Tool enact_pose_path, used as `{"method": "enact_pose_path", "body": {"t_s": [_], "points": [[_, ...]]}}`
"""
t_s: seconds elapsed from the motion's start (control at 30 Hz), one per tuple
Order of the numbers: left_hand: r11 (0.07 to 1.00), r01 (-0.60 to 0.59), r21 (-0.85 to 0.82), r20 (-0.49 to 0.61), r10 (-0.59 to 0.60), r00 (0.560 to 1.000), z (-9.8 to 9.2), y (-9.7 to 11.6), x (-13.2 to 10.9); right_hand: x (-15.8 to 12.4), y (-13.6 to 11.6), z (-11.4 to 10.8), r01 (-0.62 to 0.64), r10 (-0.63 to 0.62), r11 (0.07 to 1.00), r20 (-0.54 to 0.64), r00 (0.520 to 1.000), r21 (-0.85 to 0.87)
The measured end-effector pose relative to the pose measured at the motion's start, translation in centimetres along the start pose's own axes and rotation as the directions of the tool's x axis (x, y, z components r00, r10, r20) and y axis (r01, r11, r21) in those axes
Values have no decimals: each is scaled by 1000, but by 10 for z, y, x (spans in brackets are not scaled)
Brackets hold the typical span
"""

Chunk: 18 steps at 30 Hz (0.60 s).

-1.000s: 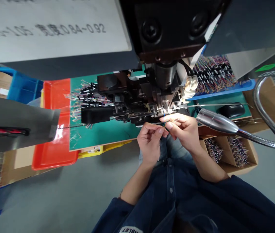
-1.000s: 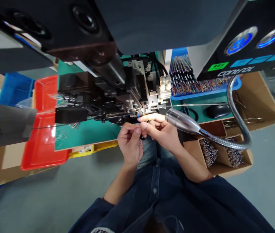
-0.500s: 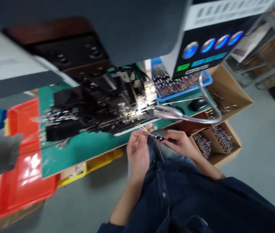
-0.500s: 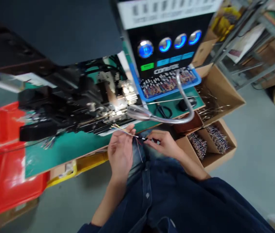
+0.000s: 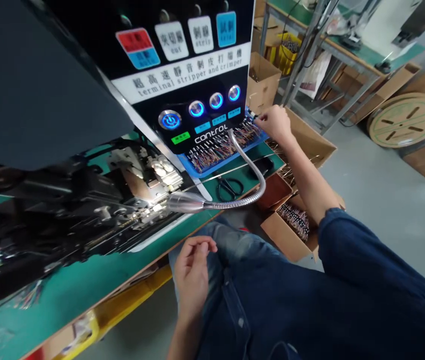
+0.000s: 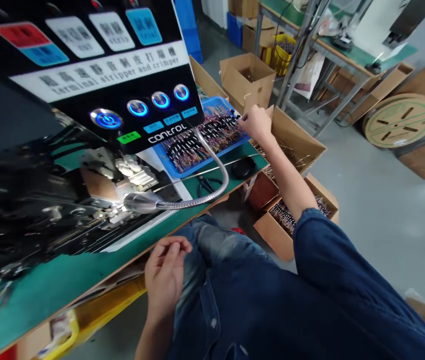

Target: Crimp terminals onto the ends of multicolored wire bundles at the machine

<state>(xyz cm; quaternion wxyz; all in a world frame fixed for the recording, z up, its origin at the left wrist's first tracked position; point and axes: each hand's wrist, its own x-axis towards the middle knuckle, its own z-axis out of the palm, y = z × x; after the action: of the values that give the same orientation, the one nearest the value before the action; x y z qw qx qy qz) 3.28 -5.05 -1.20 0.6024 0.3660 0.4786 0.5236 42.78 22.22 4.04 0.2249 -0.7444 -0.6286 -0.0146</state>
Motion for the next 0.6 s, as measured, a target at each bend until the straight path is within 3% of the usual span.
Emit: {"method": "enact_pose_path", "body": {"t_s": [0.1,0.27,0.4,0.53,0.6], "points": [[996,-6,87,-24,8,1000,-13,-5,-3,20,-9,17,-90,89,996,-31,996,-10],[963,10,269,-95,16,995,-40,-14,-2,15,-10,23,-12,13,1000,41,999,-20],[895,-20,446,-80,62,995,-50,-4,-1,14,-3,23,57,-55,998,78,995,-21],[809,-87,581,-114,187,976,-77,10,1,9,0,8,82,-82,997,-32,996,3],[733,-100,673,-200,310,929,-103,17,4,0,-1,-4,101,-100,995,-80,992,12]]}}
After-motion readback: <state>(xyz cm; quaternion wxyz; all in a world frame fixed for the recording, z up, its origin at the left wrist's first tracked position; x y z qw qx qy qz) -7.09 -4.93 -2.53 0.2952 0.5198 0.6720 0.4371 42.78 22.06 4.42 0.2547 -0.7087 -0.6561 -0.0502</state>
